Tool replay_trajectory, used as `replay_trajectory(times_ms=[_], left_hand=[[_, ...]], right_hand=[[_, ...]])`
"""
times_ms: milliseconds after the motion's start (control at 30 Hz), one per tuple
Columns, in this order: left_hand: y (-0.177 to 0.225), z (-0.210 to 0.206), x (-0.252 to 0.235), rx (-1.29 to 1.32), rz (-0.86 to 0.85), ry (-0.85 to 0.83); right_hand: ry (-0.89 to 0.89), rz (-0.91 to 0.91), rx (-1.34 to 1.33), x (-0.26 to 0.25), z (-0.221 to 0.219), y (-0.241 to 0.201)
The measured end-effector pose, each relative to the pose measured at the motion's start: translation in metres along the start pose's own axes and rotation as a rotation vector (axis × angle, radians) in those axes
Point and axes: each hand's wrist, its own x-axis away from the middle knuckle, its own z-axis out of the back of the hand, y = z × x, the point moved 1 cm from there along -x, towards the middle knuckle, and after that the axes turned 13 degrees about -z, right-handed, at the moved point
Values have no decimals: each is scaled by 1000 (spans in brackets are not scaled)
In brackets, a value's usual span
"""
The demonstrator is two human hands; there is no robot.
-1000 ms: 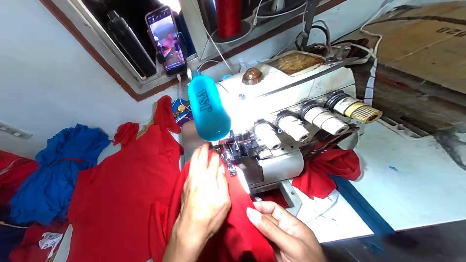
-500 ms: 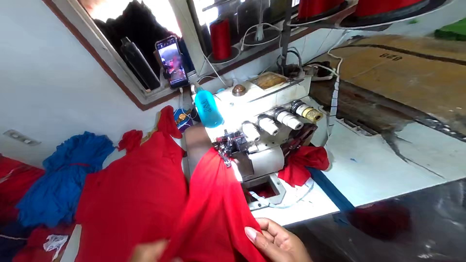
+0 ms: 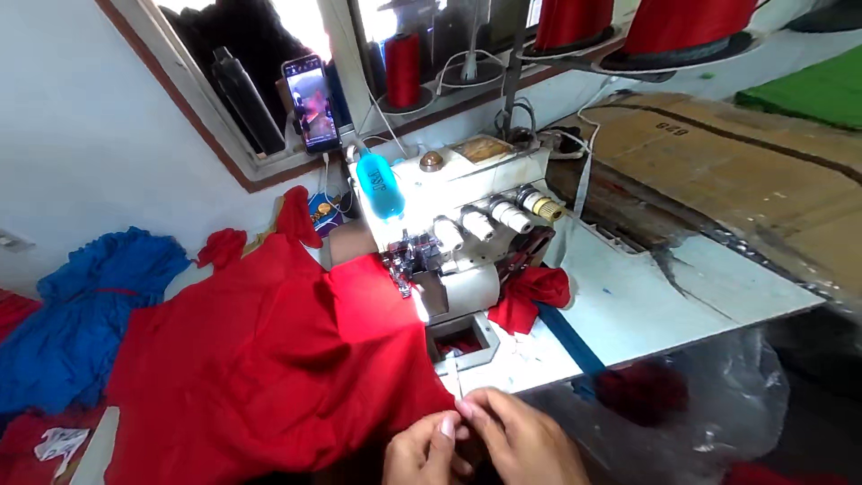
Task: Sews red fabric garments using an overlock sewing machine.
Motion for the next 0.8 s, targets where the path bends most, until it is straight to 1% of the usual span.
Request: replay_trajectory(times_ms=[33,100,167,233,333,433,500,567,633,700,767,800], left_hand=[[0,-3,-3,77,72,7],[1,-3,-11,199,141,13],[3,0,-19,214,94,56],[4,3,-20,141,7,99],[4,2,-11,-3,-108,68],[1,-8,0,-117,-180,35],[-1,-9,7,-196,-214,50],[-2,-8,15,-198,-220,78],[-5,-7,17,-170,-224,100],[-7,-7,15,-185,-221,71],[-5,-8,11,-226,-214,33],[-1,-8,8,-257,-231,57]], right_hand=[[-23,20,-100,14,-2,0],[-1,59,-272,38,-15,2],[-8,60,-368,49,-24,6],[-83,-31,-452,47,-19,11],[-164,-232,-443,22,-3,12],[-315,-343,-511,-21,-4,1],[-312,-374,-558,-52,-1,-10],[-236,-399,-556,-75,3,-12],[-189,-363,-583,-80,4,-11],[-189,-272,-578,-70,4,-8],[-173,-217,-565,-59,2,-4],[-159,-194,-541,-54,2,-3]])
